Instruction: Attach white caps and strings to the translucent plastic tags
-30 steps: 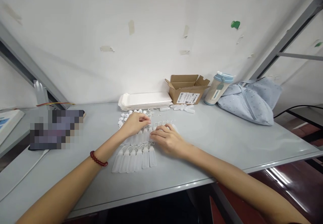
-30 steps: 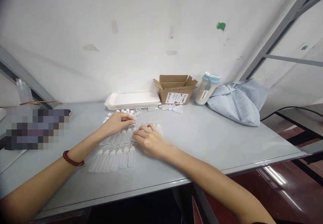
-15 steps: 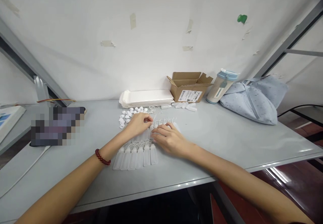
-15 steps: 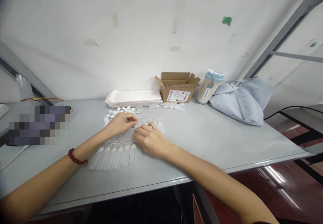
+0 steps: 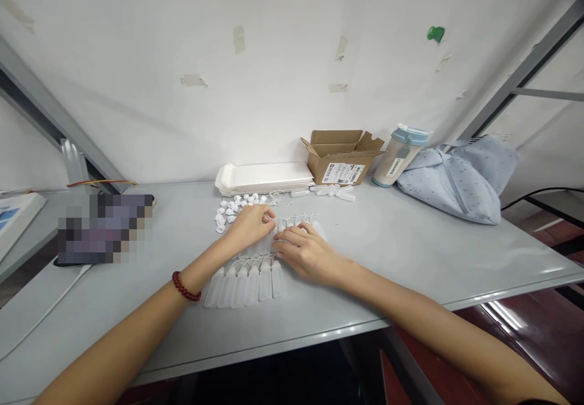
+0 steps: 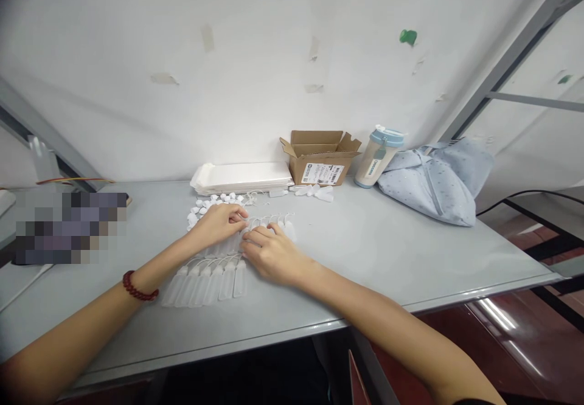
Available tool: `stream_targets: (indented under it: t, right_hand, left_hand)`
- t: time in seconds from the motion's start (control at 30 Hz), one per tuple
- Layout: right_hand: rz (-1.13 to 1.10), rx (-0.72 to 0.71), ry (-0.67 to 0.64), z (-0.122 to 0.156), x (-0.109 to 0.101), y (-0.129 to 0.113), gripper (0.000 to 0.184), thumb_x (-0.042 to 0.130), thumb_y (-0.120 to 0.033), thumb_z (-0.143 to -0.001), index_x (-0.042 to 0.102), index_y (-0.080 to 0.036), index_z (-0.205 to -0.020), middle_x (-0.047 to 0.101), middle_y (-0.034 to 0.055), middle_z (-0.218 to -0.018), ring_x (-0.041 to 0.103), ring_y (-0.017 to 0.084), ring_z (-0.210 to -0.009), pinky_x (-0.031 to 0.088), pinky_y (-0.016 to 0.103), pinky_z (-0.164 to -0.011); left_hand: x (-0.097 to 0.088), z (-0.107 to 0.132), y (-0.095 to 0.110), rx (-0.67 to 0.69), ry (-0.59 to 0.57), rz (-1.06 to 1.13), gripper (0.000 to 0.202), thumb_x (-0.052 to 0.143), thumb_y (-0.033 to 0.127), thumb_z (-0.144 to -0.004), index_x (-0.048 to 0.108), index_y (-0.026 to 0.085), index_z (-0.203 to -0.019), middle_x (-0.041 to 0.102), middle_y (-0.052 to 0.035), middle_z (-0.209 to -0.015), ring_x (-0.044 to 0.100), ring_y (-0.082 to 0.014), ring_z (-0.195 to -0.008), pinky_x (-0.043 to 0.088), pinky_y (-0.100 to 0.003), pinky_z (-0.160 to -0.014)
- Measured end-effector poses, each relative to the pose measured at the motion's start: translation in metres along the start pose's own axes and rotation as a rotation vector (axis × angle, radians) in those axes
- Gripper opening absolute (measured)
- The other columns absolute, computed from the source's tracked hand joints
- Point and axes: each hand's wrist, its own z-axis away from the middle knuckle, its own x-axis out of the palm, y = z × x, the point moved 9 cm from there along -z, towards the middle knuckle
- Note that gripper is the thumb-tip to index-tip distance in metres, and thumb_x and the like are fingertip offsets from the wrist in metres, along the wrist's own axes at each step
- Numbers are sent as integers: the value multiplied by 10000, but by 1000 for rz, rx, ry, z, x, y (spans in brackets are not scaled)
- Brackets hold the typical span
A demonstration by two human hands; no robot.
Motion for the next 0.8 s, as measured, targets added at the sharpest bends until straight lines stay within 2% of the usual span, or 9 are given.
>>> stream_targets:
  t: [0.13, 0.3, 0.53, 0.8]
  right_hand:
    - [0, 1, 6, 0, 0, 0, 171, 443, -197, -932, 596, -147, -989, 642, 92, -1027, 536, 186, -928, 328, 323, -801]
    - [-11, 8, -7, 0, -1, 0, 175, 432, -190, -933, 595, -147, -983, 642, 97, -1018, 541, 190, -918, 335, 323, -798]
    - [-21, 6, -15, 0, 0, -1, 165, 437, -196, -933, 586, -149, -987, 638, 100, -1022, 541, 191, -931, 348, 326, -802]
    - [-32, 21, -21, 0, 0, 0, 177, 443, -197, -927, 597, -139, -993, 641, 100, -1038, 545, 204, -944, 355, 336, -817]
  left_hand:
    - [-1, 1, 7, 66, 6, -37, 172, 506, 164, -710, 678, 160, -722, 729, -45, -774, 664, -201, -761, 473, -279, -714]
    - [0, 3, 12, 138, 6, -90, 236, 474, 160, -710, 678, 181, -593, 705, -23, -648, 622, -176, -659, 442, -276, -675]
    - [-1, 4, 13, 163, -10, -127, 242, 467, 154, -689, 666, 186, -555, 680, -19, -578, 581, -164, -588, 425, -272, -649]
    - [-6, 13, 17, 156, 24, -176, 273, 460, 187, -741, 683, 203, -584, 694, -34, -625, 606, -210, -697, 433, -300, -682]
